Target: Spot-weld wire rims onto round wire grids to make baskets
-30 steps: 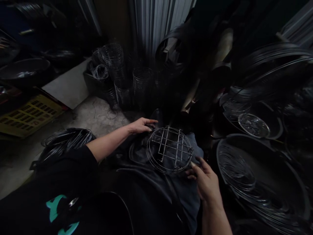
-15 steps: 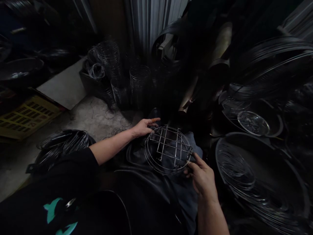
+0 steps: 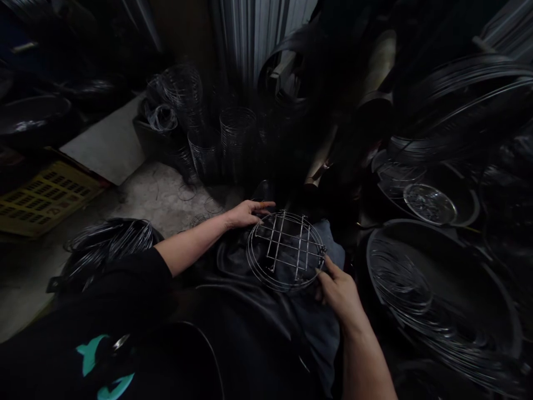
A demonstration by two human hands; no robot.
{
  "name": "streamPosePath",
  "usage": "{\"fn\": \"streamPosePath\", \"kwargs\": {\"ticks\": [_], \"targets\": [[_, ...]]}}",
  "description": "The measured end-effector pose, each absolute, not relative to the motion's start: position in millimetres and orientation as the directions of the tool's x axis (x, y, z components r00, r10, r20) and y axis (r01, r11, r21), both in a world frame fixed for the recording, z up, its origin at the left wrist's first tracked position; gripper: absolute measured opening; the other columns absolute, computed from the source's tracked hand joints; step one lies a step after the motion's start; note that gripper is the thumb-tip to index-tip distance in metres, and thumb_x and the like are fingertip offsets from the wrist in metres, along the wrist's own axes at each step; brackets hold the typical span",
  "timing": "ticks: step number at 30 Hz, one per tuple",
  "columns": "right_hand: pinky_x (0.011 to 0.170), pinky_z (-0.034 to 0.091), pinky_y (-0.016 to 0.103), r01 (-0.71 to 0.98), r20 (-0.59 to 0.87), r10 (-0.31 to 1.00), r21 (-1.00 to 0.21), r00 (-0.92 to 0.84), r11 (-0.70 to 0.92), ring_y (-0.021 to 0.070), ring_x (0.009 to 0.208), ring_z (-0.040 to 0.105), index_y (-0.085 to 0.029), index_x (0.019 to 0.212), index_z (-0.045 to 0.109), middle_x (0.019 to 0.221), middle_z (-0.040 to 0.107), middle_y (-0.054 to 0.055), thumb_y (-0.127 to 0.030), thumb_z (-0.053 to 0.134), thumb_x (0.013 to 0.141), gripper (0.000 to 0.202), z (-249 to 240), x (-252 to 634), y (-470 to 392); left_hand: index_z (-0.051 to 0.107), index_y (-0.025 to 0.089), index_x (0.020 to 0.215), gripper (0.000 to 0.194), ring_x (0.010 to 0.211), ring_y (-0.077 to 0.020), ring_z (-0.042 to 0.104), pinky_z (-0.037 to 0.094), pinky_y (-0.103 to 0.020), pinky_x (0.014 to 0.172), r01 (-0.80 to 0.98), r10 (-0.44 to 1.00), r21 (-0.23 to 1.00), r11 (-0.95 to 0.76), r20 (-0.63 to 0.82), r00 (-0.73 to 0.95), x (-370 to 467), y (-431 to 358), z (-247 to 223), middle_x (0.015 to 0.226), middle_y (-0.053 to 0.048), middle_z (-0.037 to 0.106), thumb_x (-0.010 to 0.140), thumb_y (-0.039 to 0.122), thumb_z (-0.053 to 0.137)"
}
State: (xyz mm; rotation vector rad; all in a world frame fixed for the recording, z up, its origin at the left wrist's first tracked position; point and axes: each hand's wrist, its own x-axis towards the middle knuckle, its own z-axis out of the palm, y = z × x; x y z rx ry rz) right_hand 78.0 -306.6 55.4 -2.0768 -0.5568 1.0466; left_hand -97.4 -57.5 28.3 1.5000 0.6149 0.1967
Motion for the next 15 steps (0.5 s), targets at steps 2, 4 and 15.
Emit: {"fn": "streamPosePath", "kwargs": {"ticks": [2, 4, 15], "targets": [[0.035, 0.038, 0.026, 0.166, -0.509, 0.683, -0.725, 0.524, -0.668, 0.0173, 0.031, 0.047, -0.008, 0.136, 0.046, 0.036, 0.049, -0.005, -0.041, 0.060, 0.069, 0.076, 55.8, 78.9, -309.7, 0.046, 0.021, 0.136, 0.080, 0.098, -0.0176, 0.065, 0.051, -0.026, 0.082, 0.269, 0.407, 0.963, 0.005, -0.248, 0.879, -101.9, -50.5, 30.7, 0.119, -0.008, 0.066, 0.061, 0.000, 0.063], [0.036, 0.040, 0.027, 0.172, -0.531, 0.706, -0.729, 0.469, -0.662, 0.0177, 0.033, 0.050, -0.010, 0.141, 0.039, 0.039, 0.051, -0.005, -0.042, 0.061, 0.069, 0.082, 58.5, 77.8, -312.7, 0.042, 0.025, 0.137, 0.086, 0.112, -0.0187, 0.060, 0.047, -0.028, 0.093, 0.271, 0.276, 0.959, -0.080, -0.240, 0.931, -108.4, -44.4, 36.8, 0.125, -0.005, 0.063, 0.059, 0.003, 0.068], [0.038, 0.040, 0.028, 0.091, -0.513, 0.689, -0.765, 0.512, -0.637, 0.0156, 0.036, 0.050, -0.015, 0.144, 0.034, 0.065, 0.067, -0.001, -0.031, 0.068, 0.060, 0.092, 56.9, 68.4, -310.4, 0.021, 0.031, 0.146, 0.130, 0.114, -0.0318, 0.056, 0.041, -0.033, 0.094, 0.358, 0.321, 0.740, -0.570, -0.200, 0.925, -127.9, -63.8, 43.7, 0.123, -0.009, 0.062, 0.035, 0.019, 0.088]]}}
